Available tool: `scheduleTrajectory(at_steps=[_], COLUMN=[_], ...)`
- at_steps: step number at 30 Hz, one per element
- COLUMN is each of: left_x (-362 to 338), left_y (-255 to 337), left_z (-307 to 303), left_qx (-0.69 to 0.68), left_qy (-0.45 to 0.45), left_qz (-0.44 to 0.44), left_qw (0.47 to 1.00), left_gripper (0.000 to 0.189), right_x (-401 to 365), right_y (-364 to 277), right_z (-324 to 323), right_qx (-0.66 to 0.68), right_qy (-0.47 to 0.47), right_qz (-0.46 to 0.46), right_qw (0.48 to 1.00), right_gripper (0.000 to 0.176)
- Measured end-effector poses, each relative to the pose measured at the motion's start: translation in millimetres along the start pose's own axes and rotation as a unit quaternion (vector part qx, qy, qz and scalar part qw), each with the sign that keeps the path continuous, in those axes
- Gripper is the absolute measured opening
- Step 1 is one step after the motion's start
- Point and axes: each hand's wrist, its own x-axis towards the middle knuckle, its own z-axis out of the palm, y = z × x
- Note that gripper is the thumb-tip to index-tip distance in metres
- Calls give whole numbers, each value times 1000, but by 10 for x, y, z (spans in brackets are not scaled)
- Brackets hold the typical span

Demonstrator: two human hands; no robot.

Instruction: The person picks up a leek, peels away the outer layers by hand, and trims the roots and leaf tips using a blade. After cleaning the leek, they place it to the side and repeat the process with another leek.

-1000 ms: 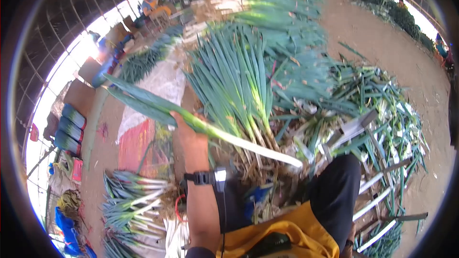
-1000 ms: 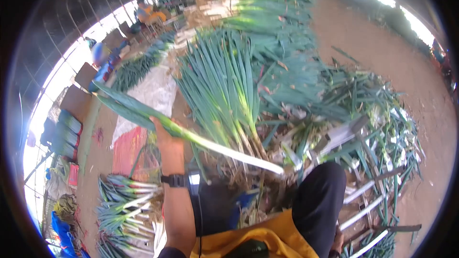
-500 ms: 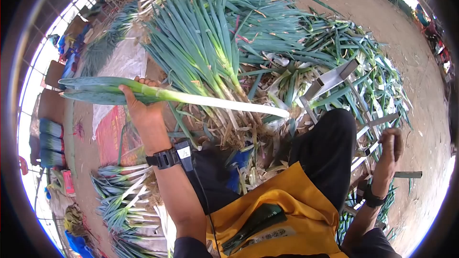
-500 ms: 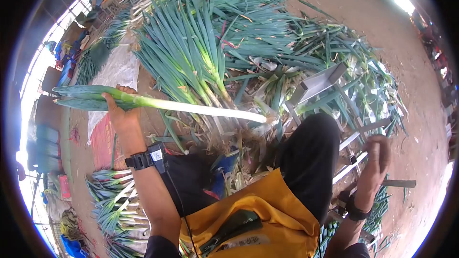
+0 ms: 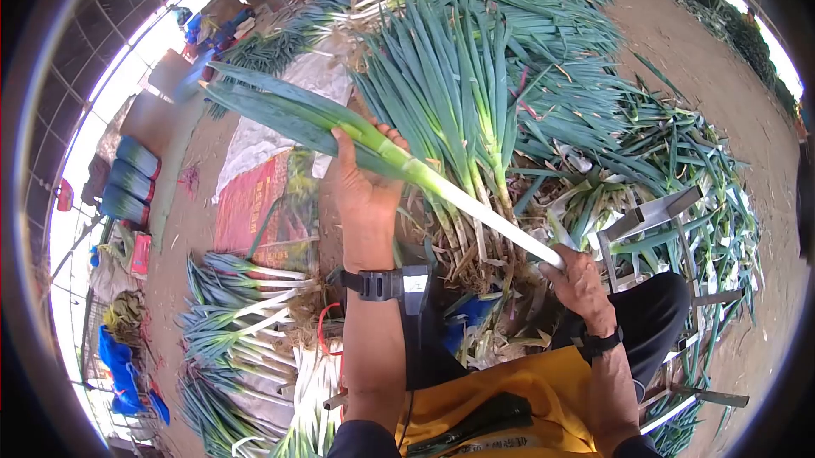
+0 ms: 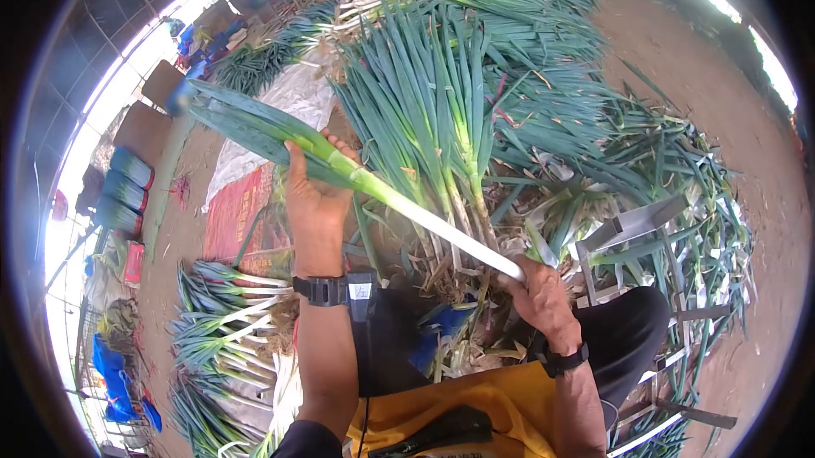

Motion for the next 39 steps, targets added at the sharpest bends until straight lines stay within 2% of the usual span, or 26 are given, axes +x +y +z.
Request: scheduleTrajectory(at_steps=[2, 3, 4, 5, 6, 7, 8, 10, 12, 14, 15, 17, 18, 20, 21, 24, 28, 29, 32, 33, 35, 39], left_x=[-19, -33, -42, -48, -53, -57, -68, -99, -116, -109, -107, -97, -106, -110, -109, -138, -155, -156, -188, -202, -239, -215], left_y=[-17, -18, -27, -36, -43, -50, -54, -97, -112, -119, -130, -169, -208, -308, -359, -488, -559, -548, -538, -549, -588, -682], left_z=[38, 49, 66, 76, 76, 81, 92, 131, 151, 162, 148, 106, 92, 94, 93, 80, 54, 60, 89, 106, 166, 164], left_qx=[12, 11, 22, 31, 30, 28, 26, 19, 13, 13, 11, 18, 16, 25, 24, 40, 96, 116, 167, 199, 218, 260], left_qy=[-31, -29, -68, -108, -108, -136, -165, -165, -164, -153, -153, -184, -184, -174, -177, -174, -169, -163, -142, -131, -123, -96], left_qz=[5, 6, -6, -18, -19, -34, -49, -59, -68, -80, -79, -81, -84, -99, -104, -118, -134, -123, -93, -77, -56, -4], left_qw=[999, 1000, 997, 993, 993, 990, 985, 984, 984, 985, 985, 979, 979, 979, 978, 977, 972, 972, 971, 968, 967, 961], left_gripper=[60, 60, 64, 68, 68, 70, 73, 77, 81, 79, 79, 71, 71, 60, 60, 54, 43, 42, 41, 41, 41, 40], right_x=[-49, -88, -128, -162, -188, -206, -246, -349, -389, -372, -339, -191, -97, 167, 304, 726, 1031, 1024, 960, 935, 887, 834], right_y=[43, 51, 40, 14, -28, -158, -131, 0, 79, 81, 38, -181, -253, -401, -493, -775, -888, -940, -860, -852, -863, -851], right_z=[44, 75, 91, 97, 95, 71, 82, 145, 174, 141, 136, 144, 156, 172, 185, 230, 302, 281, 426, 462, 527, 570], right_qx=[105, 122, 121, 181, 240, 330, 329, 431, 422, 466, 464, 295, 294, 302, 301, 261, 274, 272, 344, 344, 386, 393], right_qy=[-72, -96, -98, -126, -151, -170, -169, -260, -264, -334, -334, -194, -193, -73, -68, 48, 25, 41, 68, 66, 141, 174], right_qz=[68, 84, 85, 85, 85, 128, 127, 177, 154, 199, 199, 117, 119, 70, 72, 2, 21, 26, 25, 26, 17, 12], right_qw=[990, 984, 984, 972, 955, 920, 920, 845, 854, 795, 796, 928, 928, 948, 948, 964, 961, 961, 936, 936, 912, 903], right_gripper=[24, 21, 21, 20, 20, 18, 18, 19, 18, 31, 31, 48, 48, 62, 62, 65, 51, 39, 31, 31, 24, 25])
